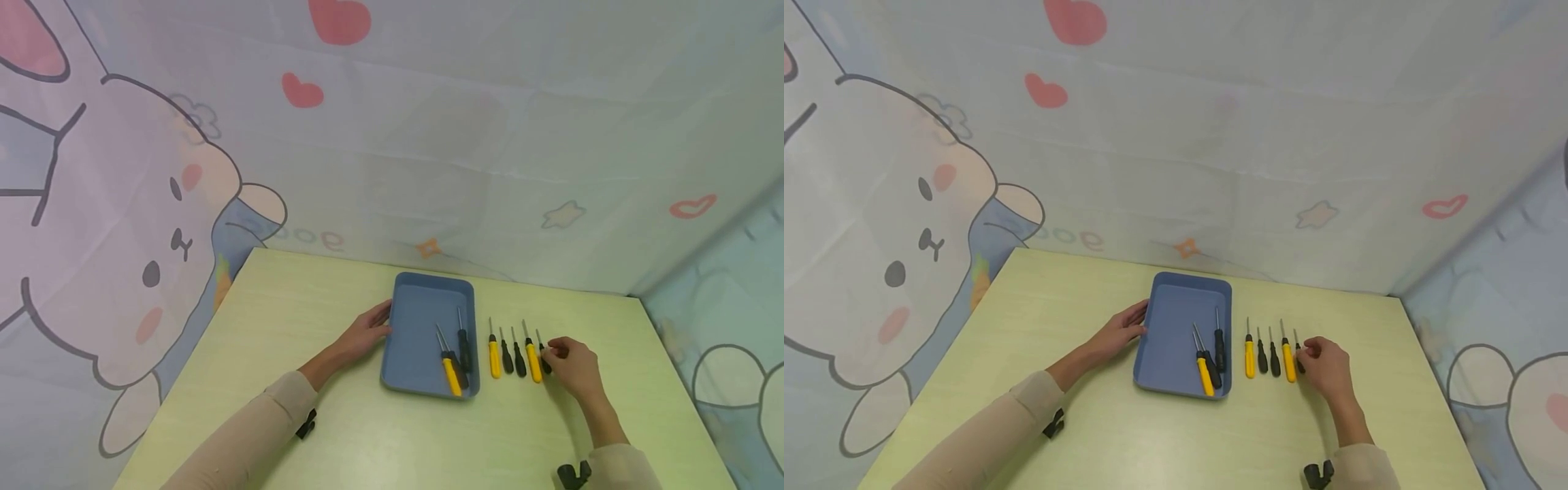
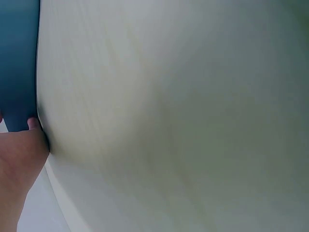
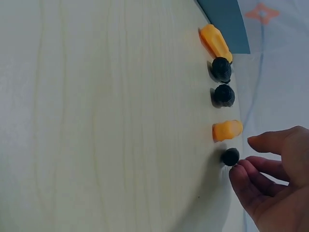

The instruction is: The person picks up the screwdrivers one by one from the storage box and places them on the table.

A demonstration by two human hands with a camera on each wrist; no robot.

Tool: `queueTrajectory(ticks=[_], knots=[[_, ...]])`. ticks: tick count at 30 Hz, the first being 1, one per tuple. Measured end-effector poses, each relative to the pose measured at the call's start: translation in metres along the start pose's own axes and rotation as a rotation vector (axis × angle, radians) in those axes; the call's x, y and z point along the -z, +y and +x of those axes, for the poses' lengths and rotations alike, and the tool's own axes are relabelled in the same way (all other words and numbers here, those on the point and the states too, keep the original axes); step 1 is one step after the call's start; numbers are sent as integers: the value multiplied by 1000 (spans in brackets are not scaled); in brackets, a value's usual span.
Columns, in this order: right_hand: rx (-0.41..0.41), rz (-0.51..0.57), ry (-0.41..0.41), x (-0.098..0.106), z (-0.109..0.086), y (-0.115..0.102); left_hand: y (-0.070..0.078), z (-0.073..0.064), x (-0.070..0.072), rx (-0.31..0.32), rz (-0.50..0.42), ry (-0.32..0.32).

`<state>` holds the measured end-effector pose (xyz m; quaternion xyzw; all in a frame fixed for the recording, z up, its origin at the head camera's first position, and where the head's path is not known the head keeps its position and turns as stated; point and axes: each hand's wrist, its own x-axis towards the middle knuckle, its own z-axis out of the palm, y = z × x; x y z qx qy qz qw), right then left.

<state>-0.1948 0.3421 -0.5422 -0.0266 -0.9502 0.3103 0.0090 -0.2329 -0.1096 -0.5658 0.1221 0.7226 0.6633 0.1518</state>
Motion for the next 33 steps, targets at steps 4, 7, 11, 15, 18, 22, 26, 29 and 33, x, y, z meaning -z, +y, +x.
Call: queueTrajectory(ticks=[4, 7, 11, 15, 18, 22, 26, 29, 33], knots=[[46, 20, 56, 2, 1, -6, -1, 1, 0, 5, 6, 3], [80, 32, 78, 5, 1, -15, -1, 1, 0, 18, 16, 4], [126, 43, 96, 6, 2, -27, -2, 0, 0, 27, 25, 8], [153, 51, 95, 7, 3, -39, -1, 0, 0, 29, 28, 8], [167, 61, 88, 8, 2, -48, -1, -1, 0, 32, 27, 7], [179, 77, 81, 8, 3, -58, -1, -1, 0, 33, 24, 12], [173, 95, 67, 4, 5, -62, -1, -1, 0, 35, 23, 14], [168, 118, 55, 0, 6, -65, -1, -1, 0, 31, 19, 10], [169, 150, 39, -6, 8, -69, 0, 0, 0, 17, 7, 1]])
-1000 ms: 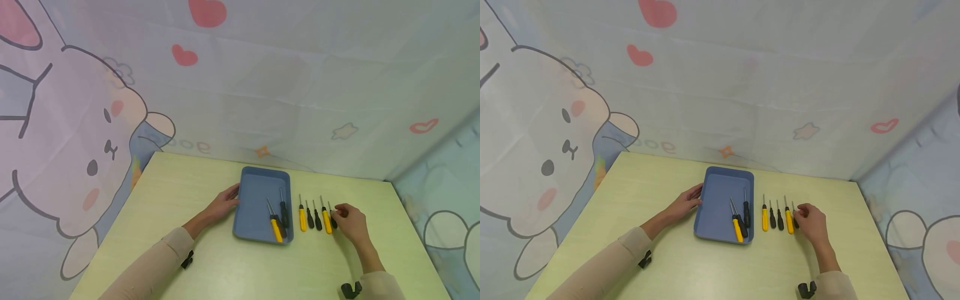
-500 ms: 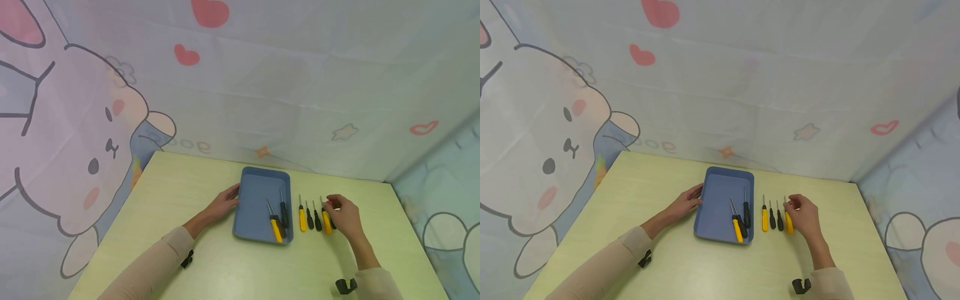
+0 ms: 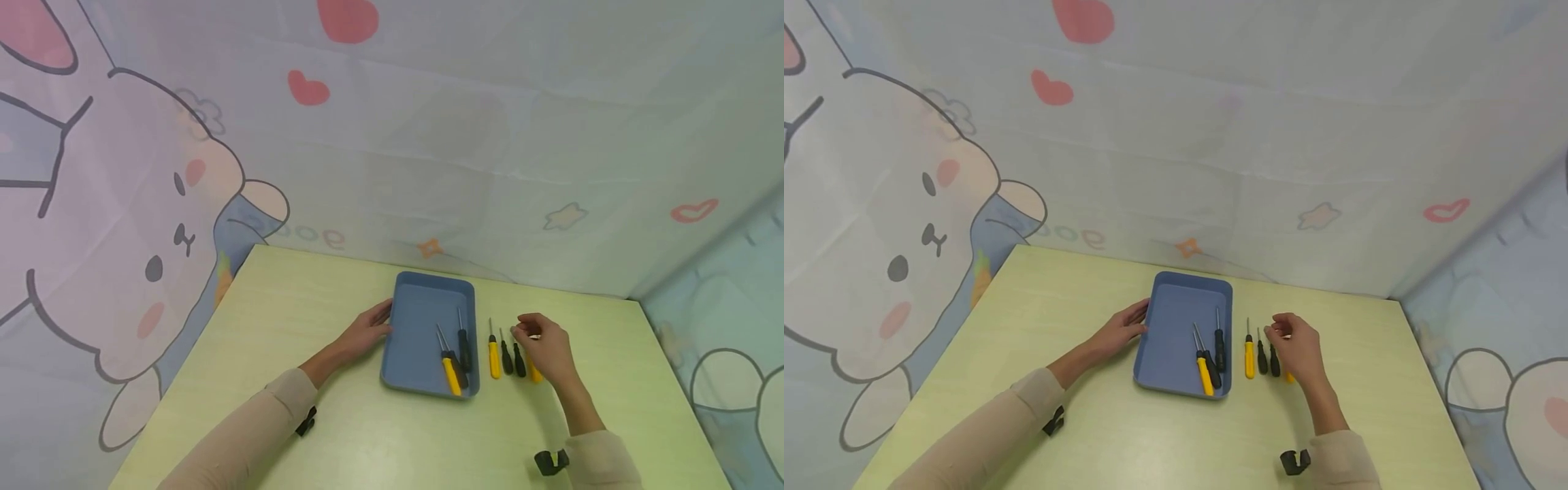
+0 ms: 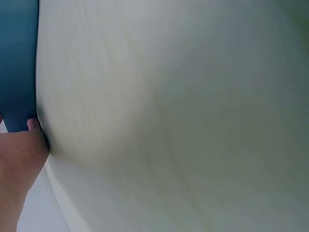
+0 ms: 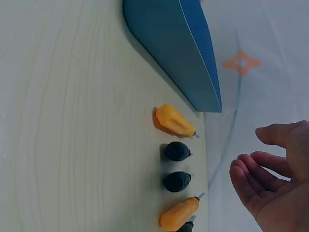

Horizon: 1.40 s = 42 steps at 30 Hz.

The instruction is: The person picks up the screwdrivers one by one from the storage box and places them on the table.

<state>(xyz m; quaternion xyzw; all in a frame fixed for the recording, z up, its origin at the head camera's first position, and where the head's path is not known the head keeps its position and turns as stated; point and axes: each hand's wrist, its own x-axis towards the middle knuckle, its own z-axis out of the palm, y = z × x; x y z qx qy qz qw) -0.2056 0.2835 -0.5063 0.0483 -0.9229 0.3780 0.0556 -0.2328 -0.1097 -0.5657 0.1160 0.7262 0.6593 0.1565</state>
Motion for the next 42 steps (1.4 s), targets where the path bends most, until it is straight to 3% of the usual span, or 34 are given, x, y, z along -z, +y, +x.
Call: queueTrajectory(ticks=[10, 29, 42], knots=[[34, 52, 2, -13, 4, -14, 4, -2, -1, -11, -5, -5], [22, 128, -26, -32, 10, -30, 3, -1, 1, 3, 9, -11], [25, 147, -80, -42, 12, -28, 6, -4, -1, -2, 6, -1]])
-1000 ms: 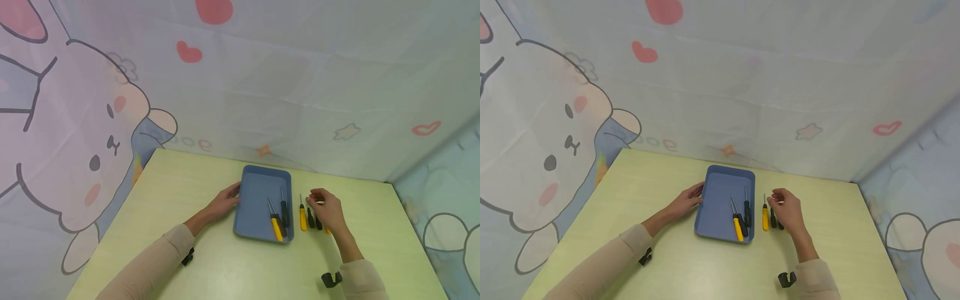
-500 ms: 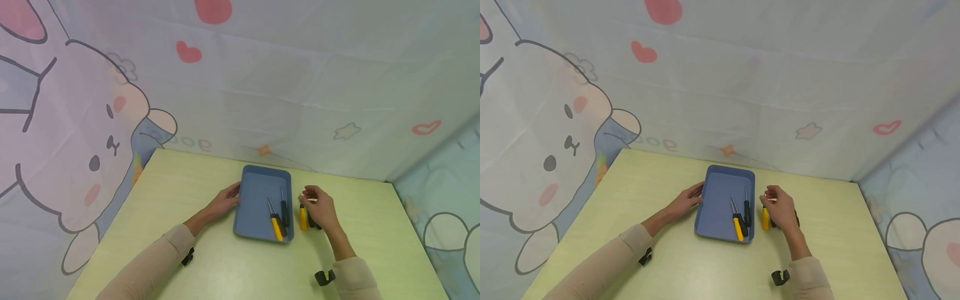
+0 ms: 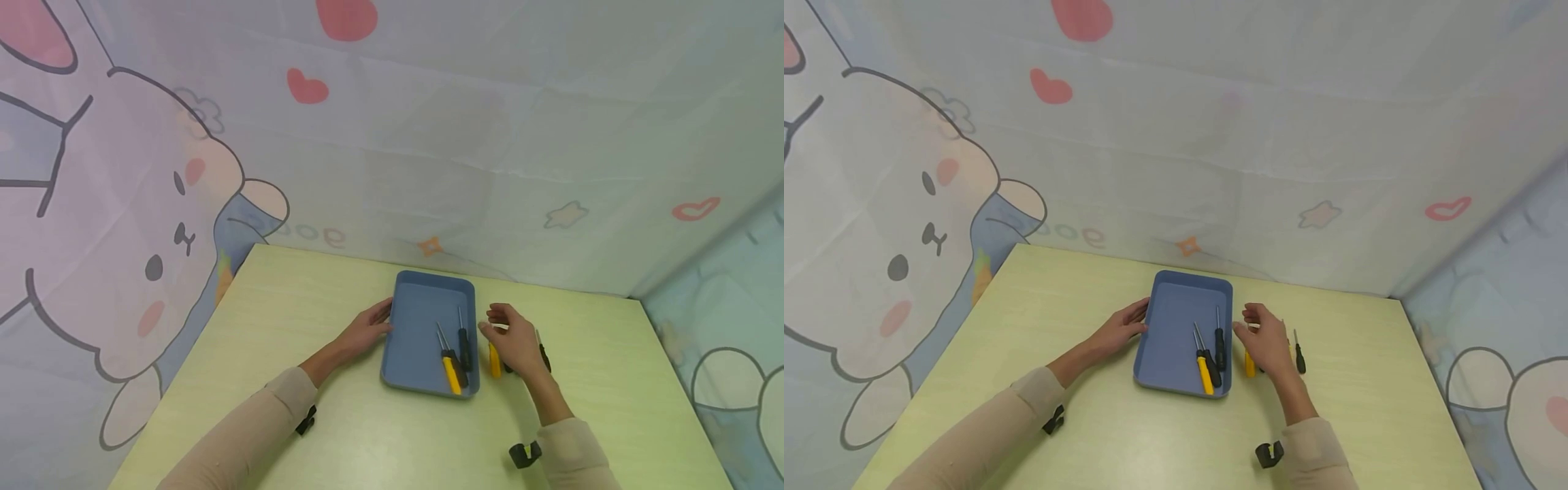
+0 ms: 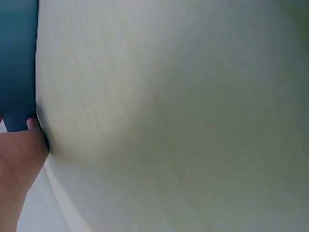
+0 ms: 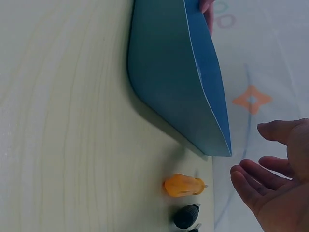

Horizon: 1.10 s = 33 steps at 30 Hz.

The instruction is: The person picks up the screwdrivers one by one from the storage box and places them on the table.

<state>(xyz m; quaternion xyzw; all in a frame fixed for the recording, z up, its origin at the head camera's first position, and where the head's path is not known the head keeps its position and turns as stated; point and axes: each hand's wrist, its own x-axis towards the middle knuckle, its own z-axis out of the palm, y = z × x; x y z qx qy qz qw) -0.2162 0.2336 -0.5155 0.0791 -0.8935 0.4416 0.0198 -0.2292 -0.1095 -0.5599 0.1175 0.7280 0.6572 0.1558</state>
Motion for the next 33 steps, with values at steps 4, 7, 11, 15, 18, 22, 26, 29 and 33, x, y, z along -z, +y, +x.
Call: queueTrajectory(ticks=[4, 7, 11, 15, 18, 22, 26, 29, 33], knots=[[1, 20, -5, -5, 1, 0, -1, 1, 1, -6, -4, -7], [10, 49, -12, -9, 3, 0, 0, 0, 1, -7, -7, -7], [-2, 87, -31, -16, 5, 0, 1, 1, 1, -6, -7, 2], [-45, 96, -61, -23, 5, -1, -2, 2, 1, -1, -13, 8], [-84, 110, -76, -27, 5, -2, -4, 3, 0, -1, -17, 10], [-116, 171, -75, -34, 2, -3, -5, 2, -1, -8, -13, 15], [-134, 178, -80, -41, 1, -6, -2, 1, -2, -13, -10, 17], [-160, 159, -76, -44, 0, -8, -1, 1, -2, -10, -9, 13], [-169, 150, -55, -47, 0, -9, -2, 1, -1, -7, -7, 10]])
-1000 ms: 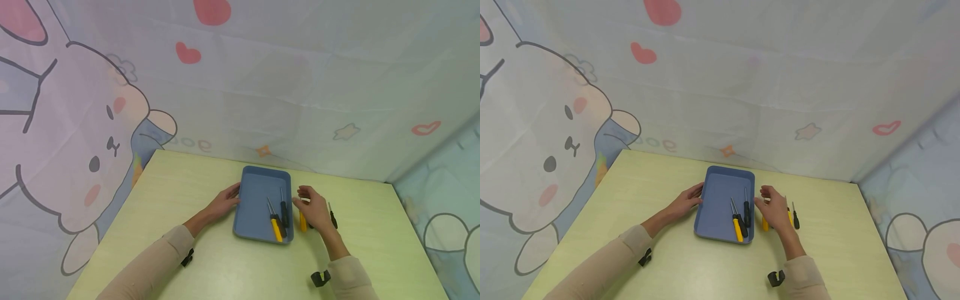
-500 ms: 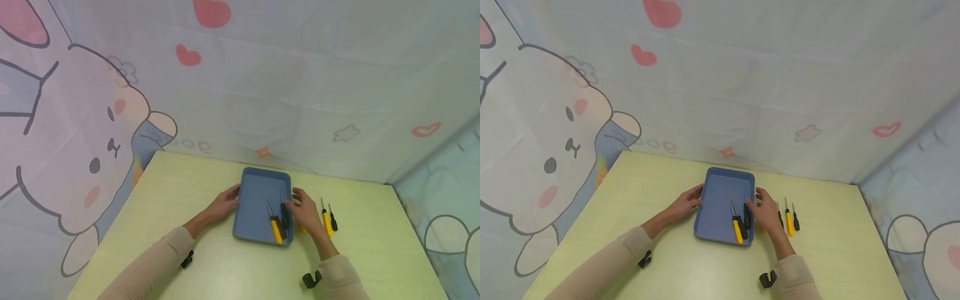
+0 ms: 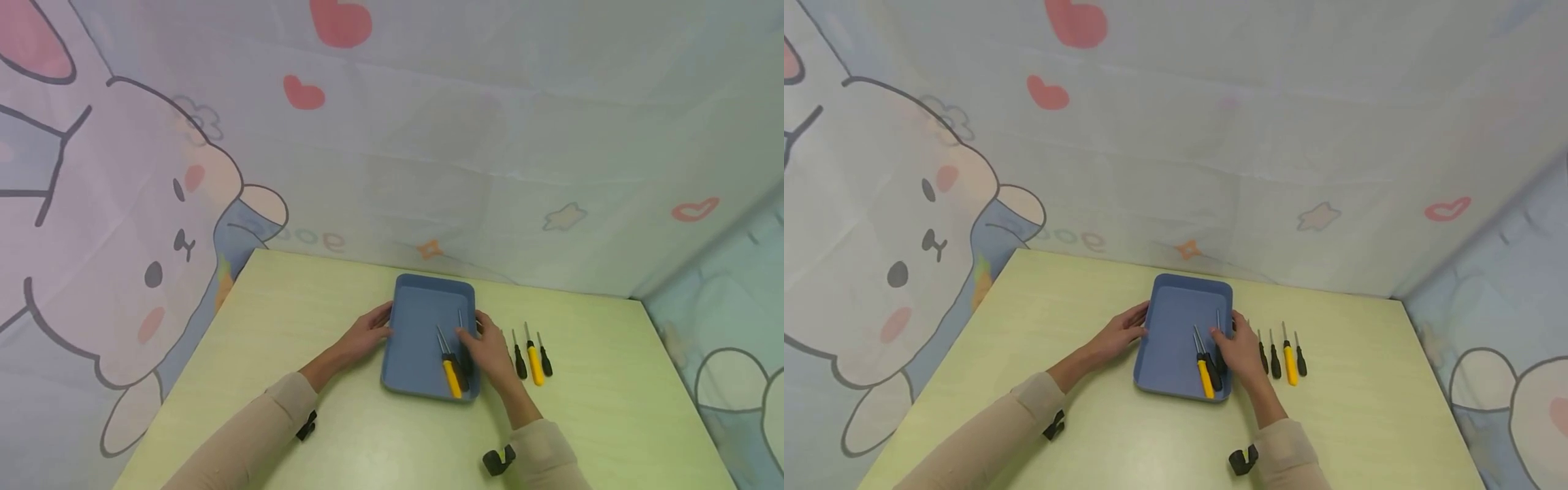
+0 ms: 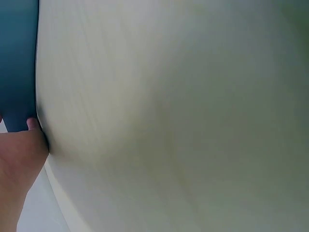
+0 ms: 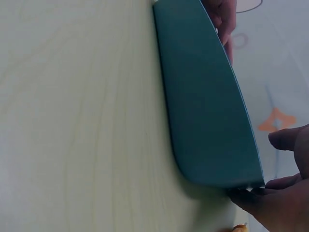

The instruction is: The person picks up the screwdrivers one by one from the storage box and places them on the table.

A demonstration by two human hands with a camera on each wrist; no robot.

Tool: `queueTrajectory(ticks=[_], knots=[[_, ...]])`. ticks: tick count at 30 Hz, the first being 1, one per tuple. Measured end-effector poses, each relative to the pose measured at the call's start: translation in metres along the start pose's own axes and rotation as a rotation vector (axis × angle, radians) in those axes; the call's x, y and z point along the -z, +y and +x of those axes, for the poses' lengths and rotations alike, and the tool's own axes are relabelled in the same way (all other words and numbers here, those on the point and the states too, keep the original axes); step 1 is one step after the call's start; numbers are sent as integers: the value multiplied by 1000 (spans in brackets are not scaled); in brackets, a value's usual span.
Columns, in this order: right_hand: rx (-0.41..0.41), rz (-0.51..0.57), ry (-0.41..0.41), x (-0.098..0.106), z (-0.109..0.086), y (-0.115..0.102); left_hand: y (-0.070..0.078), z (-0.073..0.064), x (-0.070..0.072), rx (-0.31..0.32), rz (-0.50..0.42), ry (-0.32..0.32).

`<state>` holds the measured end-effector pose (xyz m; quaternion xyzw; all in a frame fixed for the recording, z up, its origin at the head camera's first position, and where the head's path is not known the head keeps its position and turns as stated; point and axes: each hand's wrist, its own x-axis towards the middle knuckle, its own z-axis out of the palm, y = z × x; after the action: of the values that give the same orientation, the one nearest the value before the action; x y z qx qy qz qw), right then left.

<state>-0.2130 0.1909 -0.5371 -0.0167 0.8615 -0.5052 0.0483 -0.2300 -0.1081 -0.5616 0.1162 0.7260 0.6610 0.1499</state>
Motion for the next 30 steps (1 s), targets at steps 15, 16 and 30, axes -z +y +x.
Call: queueTrajectory(ticks=[15, 16, 30], knots=[[39, -101, 40, -4, 0, 7, -5, 4, 3, 8, 4, -6], [40, -101, 43, -4, 0, 7, -6, 4, 3, 7, 5, -7], [44, -108, 33, -3, 0, 12, -2, 0, 3, -61, 99, -40]])
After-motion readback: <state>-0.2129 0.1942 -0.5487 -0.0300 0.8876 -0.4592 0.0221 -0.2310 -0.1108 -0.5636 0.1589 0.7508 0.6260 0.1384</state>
